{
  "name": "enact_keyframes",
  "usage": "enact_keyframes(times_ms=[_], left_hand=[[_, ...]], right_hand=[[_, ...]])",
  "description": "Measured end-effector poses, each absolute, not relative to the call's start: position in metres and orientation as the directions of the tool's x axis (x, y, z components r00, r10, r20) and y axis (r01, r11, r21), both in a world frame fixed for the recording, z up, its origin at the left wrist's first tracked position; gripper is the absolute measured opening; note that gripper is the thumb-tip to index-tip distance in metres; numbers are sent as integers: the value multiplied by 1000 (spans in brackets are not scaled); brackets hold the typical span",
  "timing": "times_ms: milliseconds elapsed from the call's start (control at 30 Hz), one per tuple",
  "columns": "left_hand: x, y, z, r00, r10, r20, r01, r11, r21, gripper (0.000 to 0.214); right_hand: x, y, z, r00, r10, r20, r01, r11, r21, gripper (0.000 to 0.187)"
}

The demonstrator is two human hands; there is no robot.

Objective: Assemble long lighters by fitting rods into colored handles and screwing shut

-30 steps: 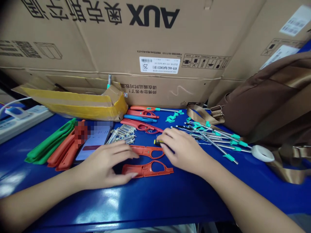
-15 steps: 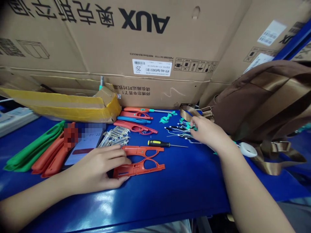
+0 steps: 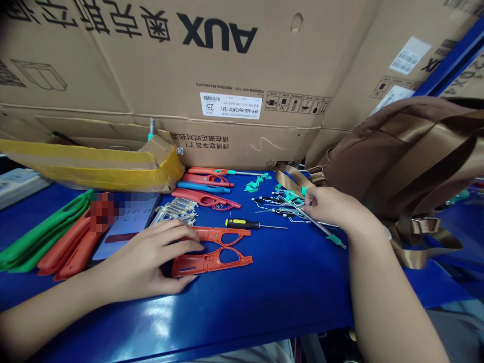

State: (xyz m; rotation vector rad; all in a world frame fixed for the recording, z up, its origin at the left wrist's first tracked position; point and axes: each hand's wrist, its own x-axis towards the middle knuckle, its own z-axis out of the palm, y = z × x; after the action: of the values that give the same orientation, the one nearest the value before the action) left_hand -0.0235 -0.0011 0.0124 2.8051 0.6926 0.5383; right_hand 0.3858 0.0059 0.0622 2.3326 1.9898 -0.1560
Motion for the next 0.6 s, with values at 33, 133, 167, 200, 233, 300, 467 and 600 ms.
enact_keyframes(times_ms=[33,133,167,200,233,300,467,600], left_hand=[[-24,-1,12,823,482,300,407,-870,280,30],[-24,-1,12,825,484,293,407,-868,285,32],[-24,-1,12,825,485,290,409,-867,285,33],[-24,-1,12,826,485,287,410,-866,285,34],[-24,-1,12,827,485,283,410,-866,285,35],[-24,-1,11,829,484,279,411,-867,282,36],[-24,0,8,835,485,259,414,-864,286,33],[-23,0,7,840,484,244,408,-861,304,32]], right_hand=[[387,6,62,154,980,-126,988,-157,-12,4],[388,5,62,147,979,-142,989,-150,-12,7],[387,6,62,146,978,-149,989,-149,-10,8],[387,6,61,146,977,-156,989,-148,-7,9],[386,7,59,144,976,-163,989,-147,-5,11],[384,8,56,138,975,-173,990,-140,0,13],[380,8,52,105,976,-188,994,-105,10,9],[378,5,58,68,983,-169,998,-67,8,5]])
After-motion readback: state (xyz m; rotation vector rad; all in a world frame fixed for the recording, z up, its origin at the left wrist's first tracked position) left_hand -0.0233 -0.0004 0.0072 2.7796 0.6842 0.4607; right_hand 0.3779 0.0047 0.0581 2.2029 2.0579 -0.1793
